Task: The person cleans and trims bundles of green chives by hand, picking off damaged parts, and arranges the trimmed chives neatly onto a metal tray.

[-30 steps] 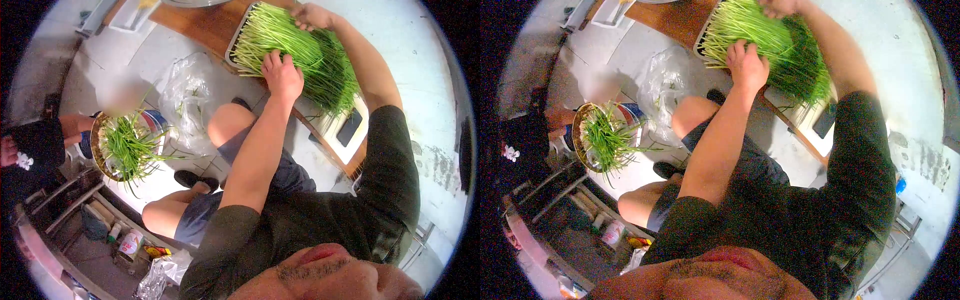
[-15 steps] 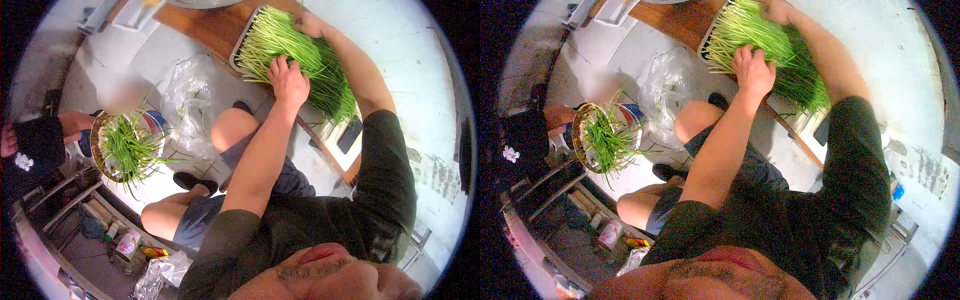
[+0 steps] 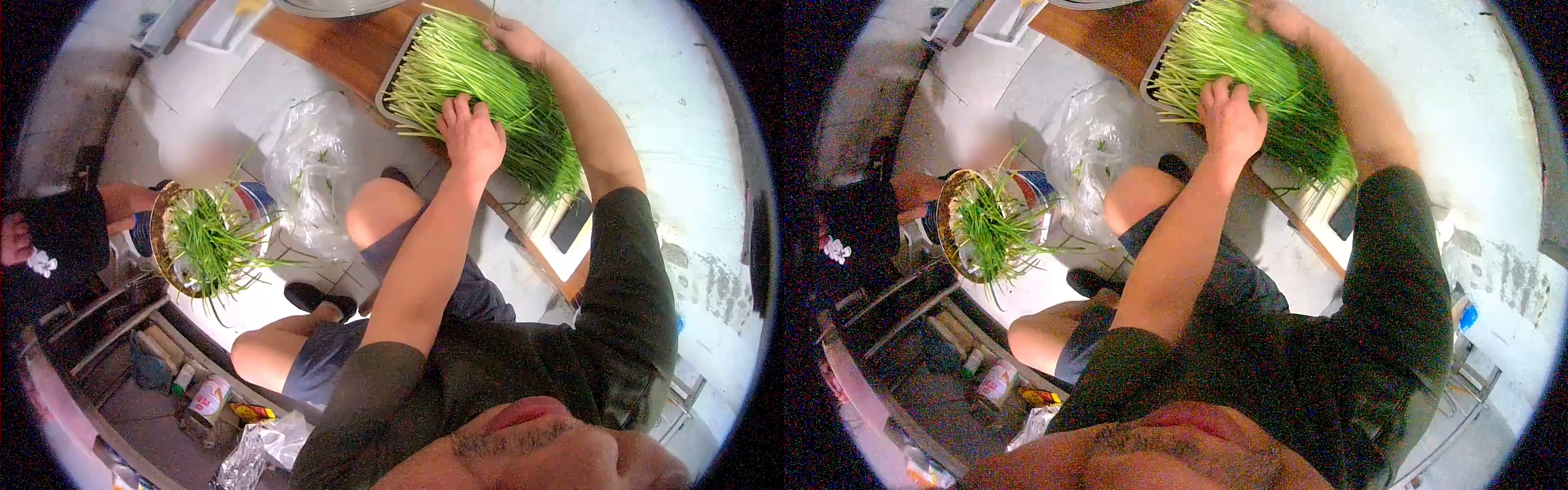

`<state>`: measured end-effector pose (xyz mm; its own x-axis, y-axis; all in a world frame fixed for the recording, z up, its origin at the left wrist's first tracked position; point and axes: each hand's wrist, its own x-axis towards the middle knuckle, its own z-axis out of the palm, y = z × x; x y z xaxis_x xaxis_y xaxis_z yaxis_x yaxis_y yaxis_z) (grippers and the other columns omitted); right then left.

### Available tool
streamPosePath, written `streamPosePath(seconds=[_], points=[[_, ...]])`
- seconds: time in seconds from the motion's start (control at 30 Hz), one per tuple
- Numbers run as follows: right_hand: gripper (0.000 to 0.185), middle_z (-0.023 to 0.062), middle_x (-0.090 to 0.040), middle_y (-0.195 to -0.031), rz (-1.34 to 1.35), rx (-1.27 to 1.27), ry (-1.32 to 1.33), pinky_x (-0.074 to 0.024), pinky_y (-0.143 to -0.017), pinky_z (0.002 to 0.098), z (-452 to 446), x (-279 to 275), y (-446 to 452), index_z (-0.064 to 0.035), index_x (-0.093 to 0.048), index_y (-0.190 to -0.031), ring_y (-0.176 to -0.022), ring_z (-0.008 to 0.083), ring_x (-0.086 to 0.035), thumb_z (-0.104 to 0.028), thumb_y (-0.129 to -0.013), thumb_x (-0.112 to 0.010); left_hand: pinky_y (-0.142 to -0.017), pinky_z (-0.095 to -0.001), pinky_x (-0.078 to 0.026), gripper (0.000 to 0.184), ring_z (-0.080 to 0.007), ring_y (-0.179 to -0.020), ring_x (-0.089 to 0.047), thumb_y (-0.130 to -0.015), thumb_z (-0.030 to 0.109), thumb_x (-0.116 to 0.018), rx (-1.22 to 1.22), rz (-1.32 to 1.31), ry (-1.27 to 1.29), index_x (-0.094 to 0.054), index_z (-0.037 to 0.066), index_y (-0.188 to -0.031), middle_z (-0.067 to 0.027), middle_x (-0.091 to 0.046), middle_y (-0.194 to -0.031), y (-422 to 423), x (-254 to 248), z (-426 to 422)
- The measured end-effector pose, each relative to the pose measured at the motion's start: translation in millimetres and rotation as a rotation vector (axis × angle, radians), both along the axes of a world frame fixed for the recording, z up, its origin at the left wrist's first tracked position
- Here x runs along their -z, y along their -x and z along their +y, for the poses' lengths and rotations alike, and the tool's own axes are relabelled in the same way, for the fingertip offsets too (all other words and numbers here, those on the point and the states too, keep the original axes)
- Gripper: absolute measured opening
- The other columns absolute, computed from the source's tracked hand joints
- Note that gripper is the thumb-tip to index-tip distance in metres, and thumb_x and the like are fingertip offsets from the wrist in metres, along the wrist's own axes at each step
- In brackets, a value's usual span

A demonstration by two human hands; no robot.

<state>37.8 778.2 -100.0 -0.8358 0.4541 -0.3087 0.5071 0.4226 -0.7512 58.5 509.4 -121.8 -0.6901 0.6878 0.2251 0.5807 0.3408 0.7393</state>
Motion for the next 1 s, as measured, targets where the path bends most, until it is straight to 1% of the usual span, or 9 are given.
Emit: streamPosePath(seconds=[0.13,0.23,0.33,0.43,0.57,0.67,0.77,0.87,1.0], points=[[0.028,-0.0007,-0.057,-0.072,-0.092,0.002,-0.069,-0.0437,-0.063,0.0281,0.1,-6.6,-3.0,-0.0058,-0.064,-0.090,-0.068,0.0089,-0.051,-0.031,-0.097,-0.054,-0.102,-0.0550,-0.033,0.035,-0.0388,-0.122,-0.041,-0.076,0.023,-0.073,-0.008,-0.001,0.005,-0.067,0.003,-0.104,-0.0178,-0.050,-0.124,0.8,-0.6,0.1],[0.029,0.0059,-0.064,-0.077,0.005,-0.153,-0.364,-0.0480,-0.071,0.0327,1.4,1.2,-6.8,-0.0026,-0.066,-0.101,-0.071,0.0155,-0.056,-0.029,-0.095,-0.058,-0.102,-0.0551,-0.033,0.035,-0.0384,-0.122,-0.041,-0.076,0.023,-0.073,-0.007,-0.007,0.021,-0.067,0.003,-0.104,-0.0177,-0.050,-0.123,1.2,-1.3,0.4],[0.031,0.0162,-0.069,-0.086,-0.146,-0.226,-0.453,-0.0500,-0.079,0.0383,3.3,-4.4,-12.6,-0.0006,-0.065,-0.109,-0.078,0.0267,-0.063,-0.026,-0.092,-0.060,-0.103,-0.0550,-0.032,0.036,-0.0382,-0.123,-0.040,-0.077,0.023,-0.073,-0.001,-0.022,0.035,-0.067,0.003,-0.105,-0.0177,-0.050,-0.124,2.0,-2.7,0.0],[0.030,0.0224,-0.068,-0.090,-0.119,-0.270,-0.631,-0.0502,-0.080,0.0423,-5.3,-8.5,-19.7,-0.0001,-0.065,-0.108,-0.083,0.0357,-0.065,-0.022,-0.088,-0.061,-0.103,-0.0550,-0.032,0.036,-0.0380,-0.124,-0.039,-0.077,0.024,-0.072,0.001,-0.037,0.044,-0.067,0.003,-0.106,-0.0177,-0.049,-0.126,3.2,-3.2,-1.3],[0.030,0.0243,-0.067,-0.093,-0.294,-0.333,-0.687,-0.0494,-0.083,0.0451,-12.4,8.1,-26.0,0.0006,-0.065,-0.106,-0.091,0.0398,-0.064,-0.019,-0.084,-0.059,-0.104,-0.0548,-0.031,0.037,-0.0378,-0.125,-0.038,-0.078,0.025,-0.072,0.012,-0.036,0.068,-0.066,0.003,-0.107,-0.0179,-0.048,-0.127,1.6,-3.2,0.5],[0.035,0.0273,-0.065,-0.104,-0.148,-0.236,-0.633,-0.0498,-0.086,0.0504,-34.7,-3.7,-28.9,-0.0001,-0.065,-0.109,-0.096,0.0433,-0.064,-0.025,-0.086,-0.057,-0.105,-0.0544,-0.031,0.039,-0.0380,-0.126,-0.037,-0.079,0.025,-0.072,0.031,-0.036,0.066,-0.065,0.003,-0.110,-0.0183,-0.047,-0.128,1.0,-0.6,0.3],[0.040,0.0269,-0.067,-0.102,-0.015,-0.228,-0.584,-0.0508,-0.086,0.0478,-41.2,-0.8,-32.5,0.0000,-0.065,-0.111,-0.097,0.0413,-0.065,-0.032,-0.088,-0.059,-0.106,-0.0547,-0.031,0.043,-0.0384,-0.127,-0.036,-0.079,0.025,-0.072,0.038,-0.022,0.070,-0.063,0.002,-0.113,-0.0187,-0.046,-0.129,2.1,2.6,0.6],[0.056,0.0251,-0.068,-0.104,-0.188,-0.215,-0.468,-0.0504,-0.089,0.0450,-54.4,-17.9,-28.0,-0.0008,-0.061,-0.121,-0.099,0.0394,-0.065,-0.044,-0.086,-0.063,-0.106,-0.0555,-0.031,0.046,-0.0392,-0.128,-0.035,-0.079,0.025,-0.072,0.047,-0.018,0.071,-0.061,0.001,-0.116,-0.0194,-0.045,-0.131,0.6,4.1,1.2],[0.069,0.0241,-0.067,-0.109,-0.119,-0.334,-0.540,-0.0494,-0.092,0.0439,-59.0,-16.5,-34.3,-0.0016,-0.060,-0.126,-0.102,0.0383,-0.065,-0.053,-0.080,-0.068,-0.106,-0.0559,-0.030,0.045,-0.0397,-0.128,-0.036,-0.079,0.025,-0.073,0.038,0.008,0.071,-0.062,0.000,-0.114,-0.0199,-0.043,-0.133,-1.0,6.0,2.6]])
